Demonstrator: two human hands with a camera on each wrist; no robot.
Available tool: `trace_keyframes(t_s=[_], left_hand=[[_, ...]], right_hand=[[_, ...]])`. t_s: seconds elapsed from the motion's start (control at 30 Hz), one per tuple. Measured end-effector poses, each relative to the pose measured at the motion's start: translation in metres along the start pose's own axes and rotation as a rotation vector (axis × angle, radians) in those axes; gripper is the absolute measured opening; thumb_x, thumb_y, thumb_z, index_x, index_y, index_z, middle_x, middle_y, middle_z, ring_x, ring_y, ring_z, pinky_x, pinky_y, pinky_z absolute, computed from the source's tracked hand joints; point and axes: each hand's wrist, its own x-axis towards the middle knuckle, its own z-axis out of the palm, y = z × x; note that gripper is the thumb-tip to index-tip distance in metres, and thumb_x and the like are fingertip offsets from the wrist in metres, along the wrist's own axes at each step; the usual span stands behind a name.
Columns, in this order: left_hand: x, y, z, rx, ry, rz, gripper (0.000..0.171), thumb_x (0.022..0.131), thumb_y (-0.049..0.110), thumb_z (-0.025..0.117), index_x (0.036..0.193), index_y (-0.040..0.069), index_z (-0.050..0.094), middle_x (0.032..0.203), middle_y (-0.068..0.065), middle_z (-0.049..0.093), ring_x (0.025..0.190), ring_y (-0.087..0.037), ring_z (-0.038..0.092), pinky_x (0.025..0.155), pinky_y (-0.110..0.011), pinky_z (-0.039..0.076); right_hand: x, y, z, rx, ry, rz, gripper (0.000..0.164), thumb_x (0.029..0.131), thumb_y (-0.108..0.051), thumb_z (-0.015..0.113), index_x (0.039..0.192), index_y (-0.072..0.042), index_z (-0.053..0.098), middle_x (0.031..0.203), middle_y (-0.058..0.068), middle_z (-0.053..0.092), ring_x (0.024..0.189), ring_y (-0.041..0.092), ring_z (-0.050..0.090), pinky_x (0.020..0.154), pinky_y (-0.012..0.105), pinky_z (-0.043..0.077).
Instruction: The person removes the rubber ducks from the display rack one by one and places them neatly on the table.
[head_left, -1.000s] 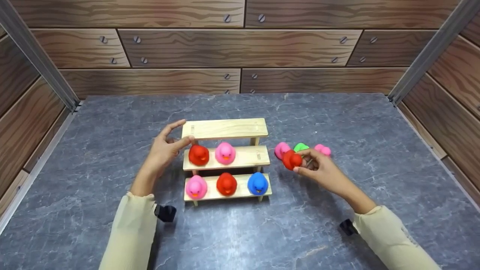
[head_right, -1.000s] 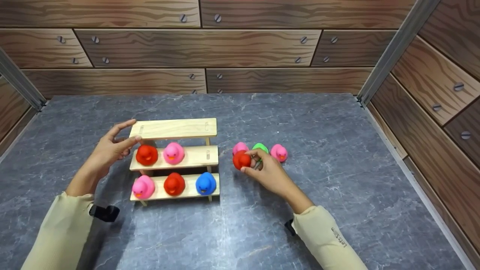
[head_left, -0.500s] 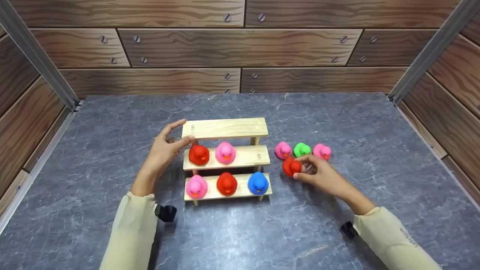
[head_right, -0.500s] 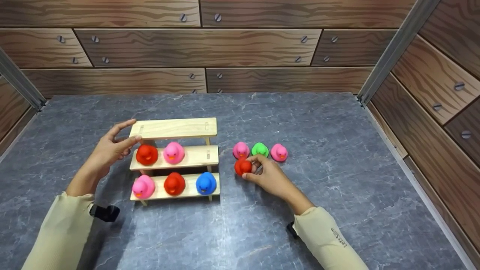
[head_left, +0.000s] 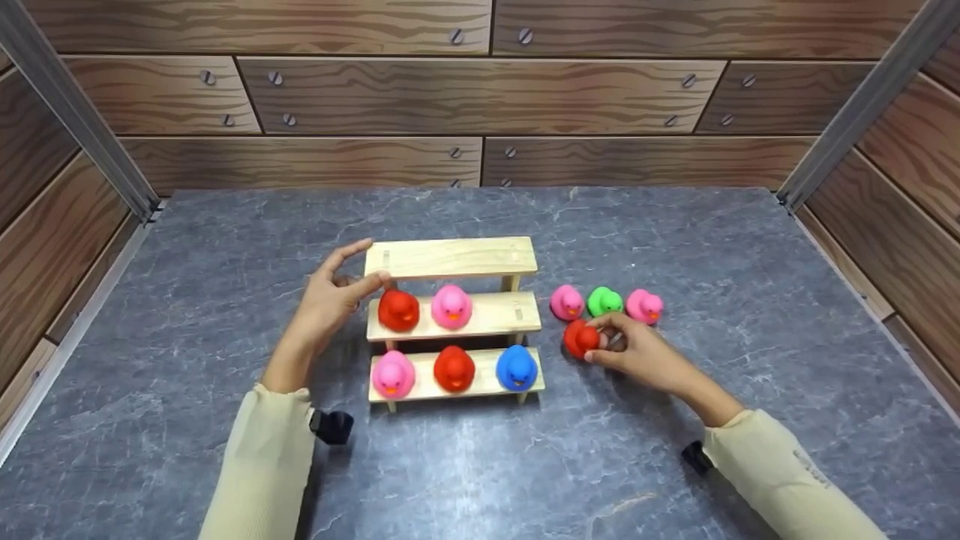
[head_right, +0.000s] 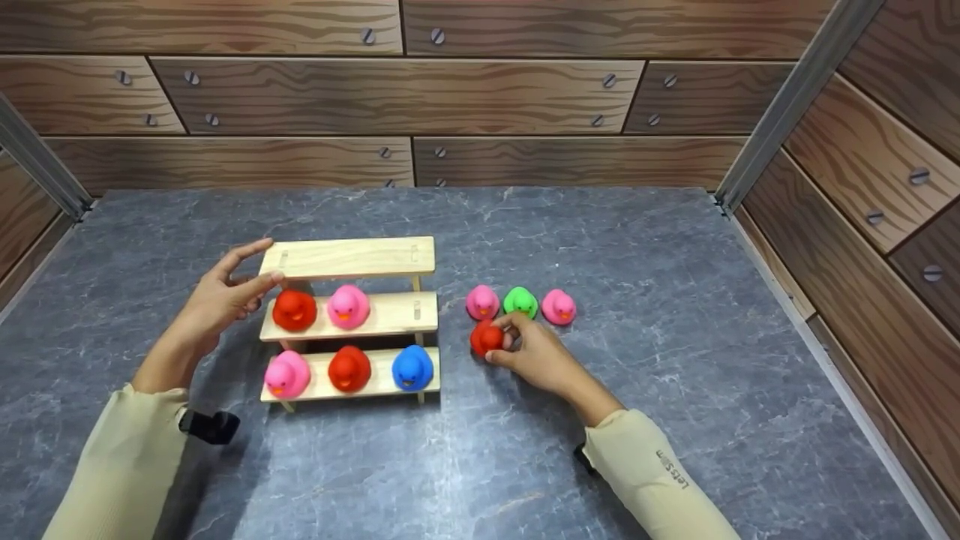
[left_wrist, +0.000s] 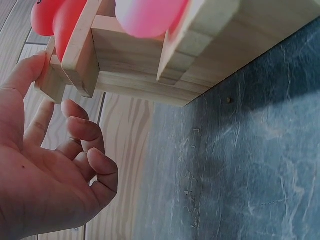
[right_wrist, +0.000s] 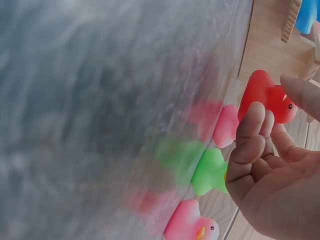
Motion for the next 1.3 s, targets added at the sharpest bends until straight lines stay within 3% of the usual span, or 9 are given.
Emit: trace_keyframes(t_s=[0.27,0.57,0.83,1.3], left_hand=[[-0.0026,0.0002,0.0,0.007,0.004,-0.003,0.064,0.088,0.035,0.071,0.145,0.025,0.043,0.073,0.004,0.054,0.06,-0.007,0.039,0.055,-0.021,0.032],[-0.0018,0.0012,0.0009,-0.017,-0.008,0.001,0.065,0.087,0.033,0.071,0.145,0.025,0.042,0.074,0.005,0.06,0.058,-0.006,0.039,0.054,-0.021,0.031],[-0.0004,0.0022,0.0002,0.005,0.002,-0.008,0.065,0.087,0.036,0.071,0.144,0.027,0.043,0.075,0.002,0.053,0.06,-0.008,0.039,0.056,-0.021,0.032],[-0.001,0.001,0.0003,-0.008,-0.005,0.004,0.064,0.088,0.032,0.071,0.145,0.024,0.043,0.073,0.004,0.056,0.059,-0.006,0.038,0.054,-0.021,0.031]], right_hand=[[0.0022,0.0024,0.0019,-0.034,-0.003,-0.009,0.042,0.085,-0.011,0.072,0.118,0.009,0.055,0.091,0.012,0.057,0.077,0.015,0.049,0.064,0.02,0.042],[0.0045,0.0043,0.0042,-0.075,-0.002,-0.022,0.039,0.083,-0.007,0.073,0.114,0.009,0.056,0.088,0.01,0.057,0.074,0.014,0.049,0.063,0.019,0.041],[0.0071,0.0016,0.0038,-0.088,-0.017,-0.011,0.039,0.083,-0.009,0.073,0.114,0.008,0.056,0.089,0.011,0.057,0.076,0.015,0.049,0.062,0.021,0.041],[0.0072,0.0036,0.0051,-0.079,-0.024,-0.007,0.039,0.084,-0.01,0.072,0.115,0.009,0.056,0.085,0.008,0.055,0.073,0.014,0.048,0.06,0.021,0.041]])
